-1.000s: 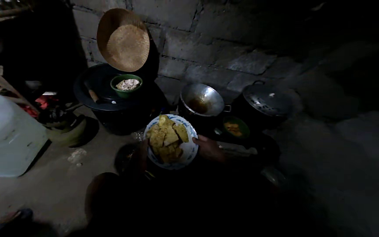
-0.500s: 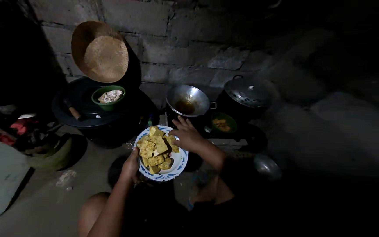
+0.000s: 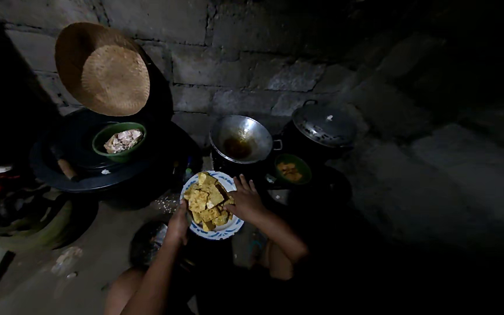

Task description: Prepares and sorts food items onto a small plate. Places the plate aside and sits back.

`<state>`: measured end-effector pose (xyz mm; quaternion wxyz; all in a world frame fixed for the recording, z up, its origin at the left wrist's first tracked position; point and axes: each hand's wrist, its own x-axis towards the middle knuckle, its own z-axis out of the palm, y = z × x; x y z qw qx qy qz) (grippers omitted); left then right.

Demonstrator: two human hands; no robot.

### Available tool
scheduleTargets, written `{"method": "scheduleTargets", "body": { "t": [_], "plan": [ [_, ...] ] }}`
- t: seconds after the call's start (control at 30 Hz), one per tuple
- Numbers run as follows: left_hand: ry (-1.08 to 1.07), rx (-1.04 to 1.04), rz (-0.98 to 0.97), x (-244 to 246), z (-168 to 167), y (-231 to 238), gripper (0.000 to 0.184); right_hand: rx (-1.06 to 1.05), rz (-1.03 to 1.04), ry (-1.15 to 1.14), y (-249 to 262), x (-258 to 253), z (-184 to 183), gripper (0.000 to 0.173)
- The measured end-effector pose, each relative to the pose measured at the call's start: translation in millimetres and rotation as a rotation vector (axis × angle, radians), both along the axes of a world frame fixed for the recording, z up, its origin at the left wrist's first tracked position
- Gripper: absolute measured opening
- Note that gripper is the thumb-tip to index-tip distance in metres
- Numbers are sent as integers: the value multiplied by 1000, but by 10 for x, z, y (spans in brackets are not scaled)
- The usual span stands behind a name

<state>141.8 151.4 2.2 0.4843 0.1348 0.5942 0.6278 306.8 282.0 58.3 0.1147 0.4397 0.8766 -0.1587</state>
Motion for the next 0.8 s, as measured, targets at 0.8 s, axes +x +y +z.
{"method": "scheduleTargets", "body": {
  "t": [0.8],
  "plan": [
    [-85, -9, 160, -327, -123, 173, 55, 263, -357, 295, 1944, -160, -475, 32]
  ]
}}
